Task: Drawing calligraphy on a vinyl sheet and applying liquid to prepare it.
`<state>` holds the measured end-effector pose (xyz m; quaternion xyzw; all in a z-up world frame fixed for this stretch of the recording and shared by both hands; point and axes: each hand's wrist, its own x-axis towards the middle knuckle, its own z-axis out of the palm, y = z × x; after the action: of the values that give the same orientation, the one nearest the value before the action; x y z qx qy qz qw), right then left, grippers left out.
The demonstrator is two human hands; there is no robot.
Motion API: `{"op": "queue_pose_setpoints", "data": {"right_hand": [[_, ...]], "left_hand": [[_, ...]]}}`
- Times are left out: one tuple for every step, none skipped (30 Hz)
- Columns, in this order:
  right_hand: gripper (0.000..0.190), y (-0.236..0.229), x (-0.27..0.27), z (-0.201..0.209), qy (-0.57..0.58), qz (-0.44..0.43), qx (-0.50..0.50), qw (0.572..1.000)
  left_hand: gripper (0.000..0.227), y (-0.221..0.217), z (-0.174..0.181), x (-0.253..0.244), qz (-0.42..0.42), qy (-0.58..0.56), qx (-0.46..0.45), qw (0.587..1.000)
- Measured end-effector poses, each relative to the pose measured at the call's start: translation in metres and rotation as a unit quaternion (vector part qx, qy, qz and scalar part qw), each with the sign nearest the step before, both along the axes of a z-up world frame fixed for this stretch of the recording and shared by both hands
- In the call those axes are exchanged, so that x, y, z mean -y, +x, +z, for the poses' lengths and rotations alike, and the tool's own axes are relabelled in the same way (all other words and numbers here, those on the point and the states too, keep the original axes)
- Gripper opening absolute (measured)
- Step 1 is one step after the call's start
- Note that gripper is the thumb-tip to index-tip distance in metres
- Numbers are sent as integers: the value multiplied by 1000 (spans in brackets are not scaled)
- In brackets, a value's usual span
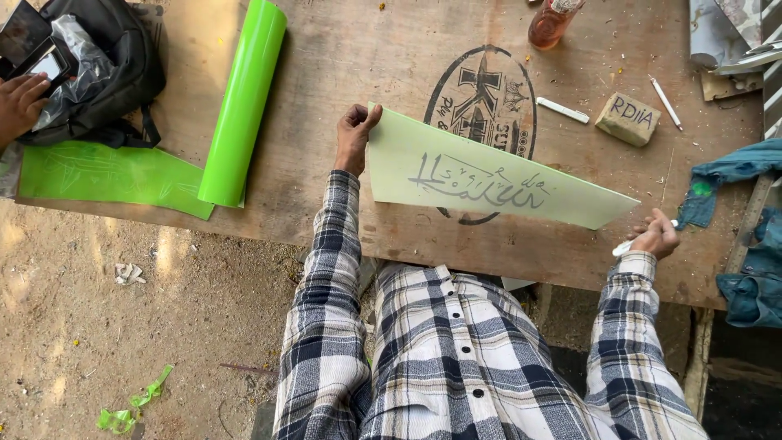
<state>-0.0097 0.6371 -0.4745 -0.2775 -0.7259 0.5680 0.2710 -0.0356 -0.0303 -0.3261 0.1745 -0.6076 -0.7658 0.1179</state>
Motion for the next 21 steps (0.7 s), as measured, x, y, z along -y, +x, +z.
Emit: {"op": "queue_pose_setpoints", "data": {"right_hand": [[27,3,-5,-2,-31,14,59,998],[36,7,-10,-4,-61,30,117,991],[36,9,-8,2,-61,30,115,991],[32,11,-7,8,-91,47,135,986],[27,17,-5,14,-121,64,156,978],[27,18,-8,12,-121,65,157,978],[22,17,-10,11,-151,72,138,976],[18,16,-13,9,-182,80,119,973],[18,16,-10,19,-181,80,119,973],[23,17,-6,29,-179,69,131,973],[28,18,-2,38,-176,59,143,972],[28,15,-10,31,-176,59,145,972],[32,11,-17,25,-164,62,153,973],[38,7,-24,19,-152,64,160,973],[38,0,-32,9,-152,64,159,973],[45,-6,-41,-1,-138,92,167,972],[52,-11,-52,-10,-122,119,175,970],[52,-17,-64,-27,-120,119,175,970],[57,-25,-79,-42,-101,184,165,964],[63,-34,-94,-57,-81,249,154,953],[63,-42,-98,-62,-77,246,153,954]], "left_hand": [[35,2,6,-1,-16,1,-2,1000],[33,5,13,-2,-33,2,-4,999],[33,5,16,-3,-32,3,-5,999],[31,5,19,-4,-35,-1,1,999],[31,8,22,-5,-38,-4,9,999],[31,11,20,-4,-37,-3,10,999],[31,12,19,-4,-36,-7,13,999],[31,13,18,-3,-35,-11,15,999],[31,16,23,-3,-35,-11,16,999],[30,18,29,-4,-44,-16,20,999],[30,21,34,-3,-53,-23,25,998],[30,24,36,-3,-52,-23,27,998],[29,27,39,-2,-64,-42,28,997],[30,29,42,-1,-75,-61,30,995],[30,31,46,-1,-75,-61,29,995],[30,32,50,-1,-78,-82,31,993],[31,34,53,-3,-82,-100,34,991],[31,42,59,-4,-82,-99,33,991],[31,48,64,-7,-85,-104,29,991],[32,53,70,-9,-87,-109,25,990],[32,60,71,-9,-89,-106,22,990]]}}
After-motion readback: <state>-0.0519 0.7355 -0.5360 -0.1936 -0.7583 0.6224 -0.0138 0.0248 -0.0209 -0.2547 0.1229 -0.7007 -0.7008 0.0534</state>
